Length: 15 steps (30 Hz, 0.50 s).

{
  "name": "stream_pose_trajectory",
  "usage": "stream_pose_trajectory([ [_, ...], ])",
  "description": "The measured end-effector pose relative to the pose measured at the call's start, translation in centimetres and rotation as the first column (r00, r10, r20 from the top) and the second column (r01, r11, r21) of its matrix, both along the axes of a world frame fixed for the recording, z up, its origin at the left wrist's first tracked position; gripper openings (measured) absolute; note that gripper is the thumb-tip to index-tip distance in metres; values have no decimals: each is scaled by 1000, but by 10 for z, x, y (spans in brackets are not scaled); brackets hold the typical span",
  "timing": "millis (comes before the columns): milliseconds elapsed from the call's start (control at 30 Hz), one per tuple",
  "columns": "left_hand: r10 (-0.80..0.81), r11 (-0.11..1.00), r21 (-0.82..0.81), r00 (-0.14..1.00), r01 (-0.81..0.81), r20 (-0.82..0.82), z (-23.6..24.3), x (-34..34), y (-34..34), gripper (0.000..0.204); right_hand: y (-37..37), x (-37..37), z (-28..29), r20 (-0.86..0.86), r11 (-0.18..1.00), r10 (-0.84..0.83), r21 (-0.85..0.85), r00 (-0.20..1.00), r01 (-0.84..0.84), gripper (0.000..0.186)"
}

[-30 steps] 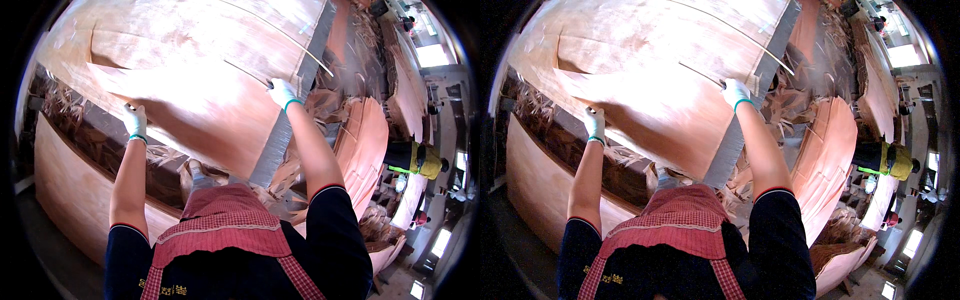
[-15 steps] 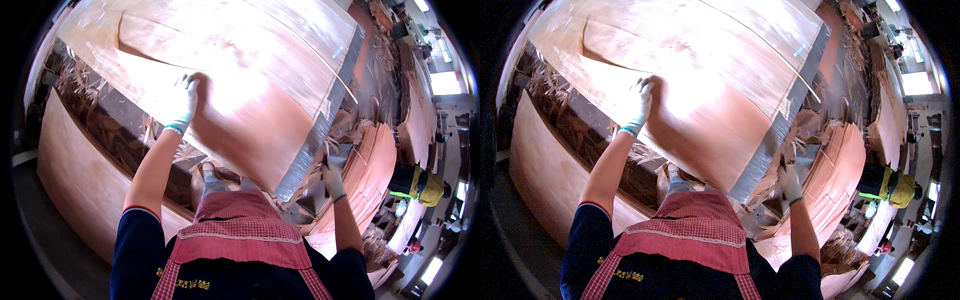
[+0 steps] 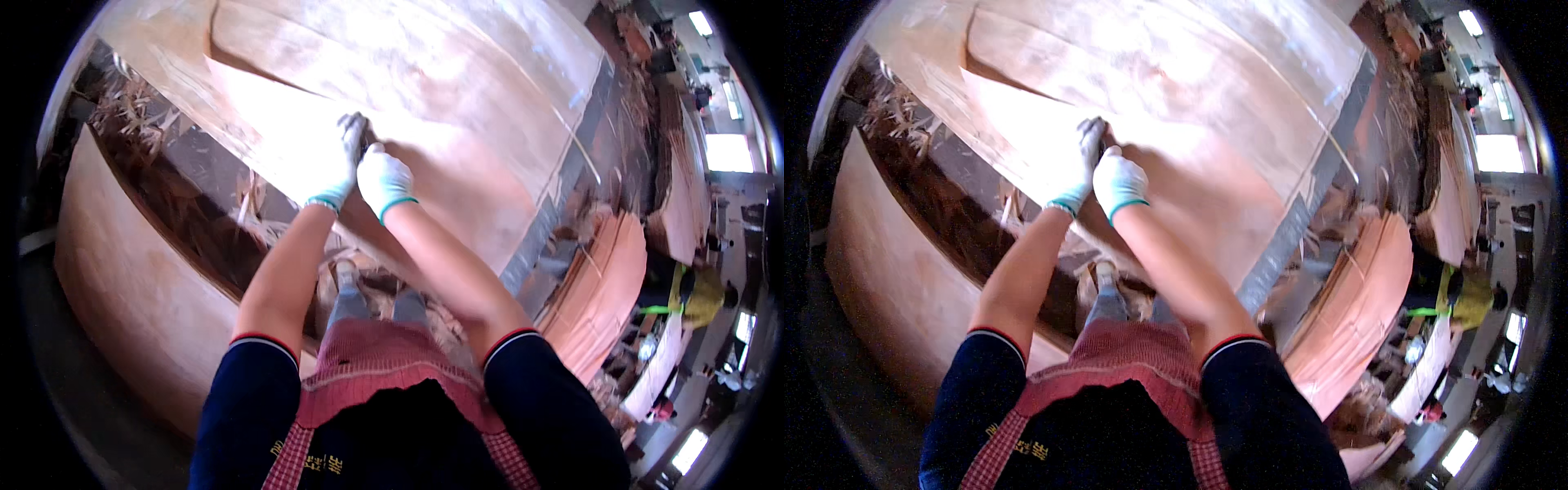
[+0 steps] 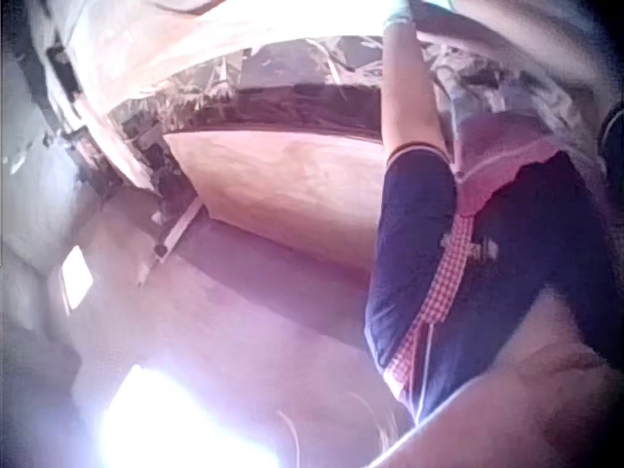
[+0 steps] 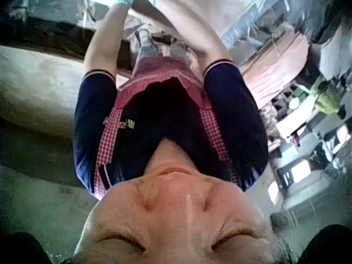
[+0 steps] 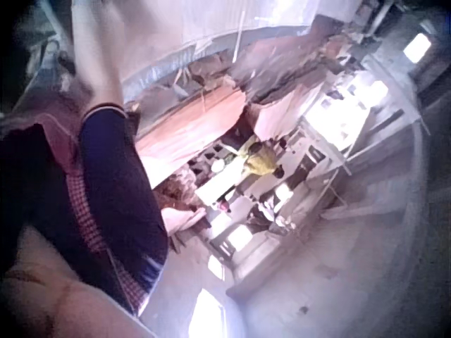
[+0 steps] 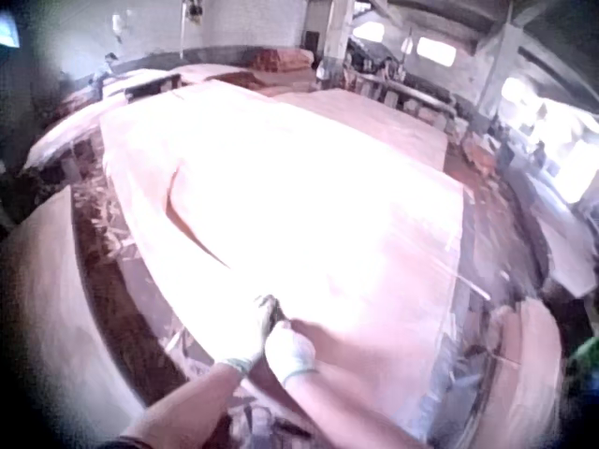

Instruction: The person selects and trims thin sheets of wood veneer, applying tape to secure sections before cutting along marked lines with a utility knife and moving the finished pieces to a stack.

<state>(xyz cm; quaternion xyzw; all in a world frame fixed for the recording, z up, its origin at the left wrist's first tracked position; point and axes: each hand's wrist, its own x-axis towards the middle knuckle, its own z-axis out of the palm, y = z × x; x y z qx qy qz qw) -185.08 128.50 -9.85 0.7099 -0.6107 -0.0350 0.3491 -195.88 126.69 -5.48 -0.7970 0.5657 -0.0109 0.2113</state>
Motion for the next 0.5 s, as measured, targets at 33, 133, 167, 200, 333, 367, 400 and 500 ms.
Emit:
stream_pose_trajectory([
  [33, -10, 999, 32, 1000, 9, 21, -1, -1, -1, 40, 19, -25, -5, -36, 998, 44, 47, 998, -43, 23],
  [133, 3, 999, -44, 997, 0, 71, -5, -4, 0, 42, 114, -151, -18, 109, 995, 91, 28, 990, -95, 44],
  [167, 11, 1000, -11, 997, -10, 72, -6, -5, 0, 43, 146, -195, -18, 48, 993, 60, 101, 997, -65, 49],
  [200, 24, 1000, -14, 997, -23, 80, -6, -6, 0, 44, 175, -240, -13, -16, 994, 75, 87, 997, -73, 49],
  [333, 27, 1000, 8, 992, -29, 125, 1, -6, -1, 44, 234, -373, 45, -331, 962, 6, 260, 944, 85, 45],
  [367, 16, 999, 37, 992, -21, 126, 5, -6, -1, 44, 223, -388, 53, -328, 955, -29, 271, 944, 123, 44],
  [400, -5, 991, 137, 993, -11, 117, 9, -5, -1, 45, 211, -399, 66, -196, 977, -50, 192, 979, 88, 42],
  [500, -46, 960, 279, 992, 12, 115, 25, -2, -1, 58, 116, -368, 60, -74, 995, -5, -96, 997, -3, 34],
])
